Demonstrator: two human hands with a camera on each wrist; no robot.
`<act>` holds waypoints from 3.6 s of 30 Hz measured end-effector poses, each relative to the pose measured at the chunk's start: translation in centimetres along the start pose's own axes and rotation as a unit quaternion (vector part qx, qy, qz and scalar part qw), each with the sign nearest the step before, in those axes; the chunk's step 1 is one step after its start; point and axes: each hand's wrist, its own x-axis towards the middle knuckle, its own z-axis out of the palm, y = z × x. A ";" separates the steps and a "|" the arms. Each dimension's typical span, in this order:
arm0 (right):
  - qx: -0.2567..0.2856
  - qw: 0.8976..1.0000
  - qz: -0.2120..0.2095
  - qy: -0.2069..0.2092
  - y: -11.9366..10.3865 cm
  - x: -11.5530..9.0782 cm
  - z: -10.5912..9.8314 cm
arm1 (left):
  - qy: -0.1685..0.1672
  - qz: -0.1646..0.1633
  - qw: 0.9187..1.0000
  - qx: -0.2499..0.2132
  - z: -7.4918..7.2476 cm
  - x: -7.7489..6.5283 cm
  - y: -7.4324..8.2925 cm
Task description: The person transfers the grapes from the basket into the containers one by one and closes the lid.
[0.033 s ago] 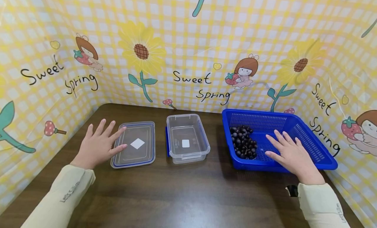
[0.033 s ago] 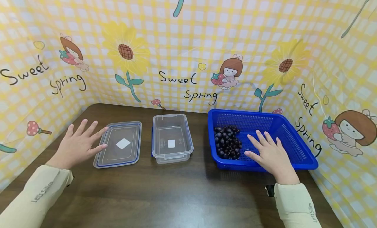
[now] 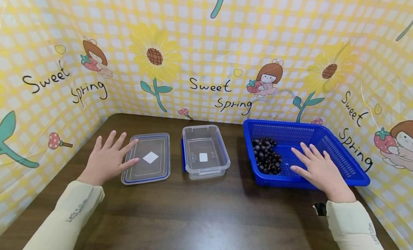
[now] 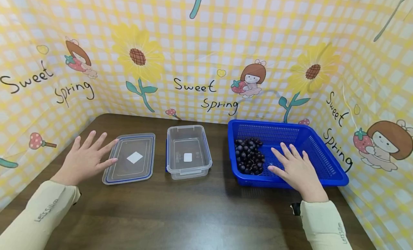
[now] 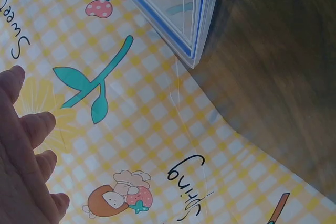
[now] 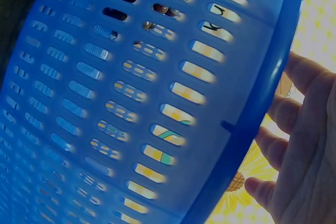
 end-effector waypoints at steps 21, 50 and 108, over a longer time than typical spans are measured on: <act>0.044 0.999 0.013 -0.019 -1.5 1.8 -1.2 | 0.004 0.027 0.986 -0.166 0.9 1.7 0.5; 0.277 0.950 -0.006 -0.144 -2.5 6.3 -3.8 | -0.094 0.133 0.979 -0.123 2.8 8.3 5.7; 0.240 0.910 0.062 -0.331 -3.6 12.3 -2.0 | -0.165 0.086 0.975 -0.119 4.9 12.6 8.7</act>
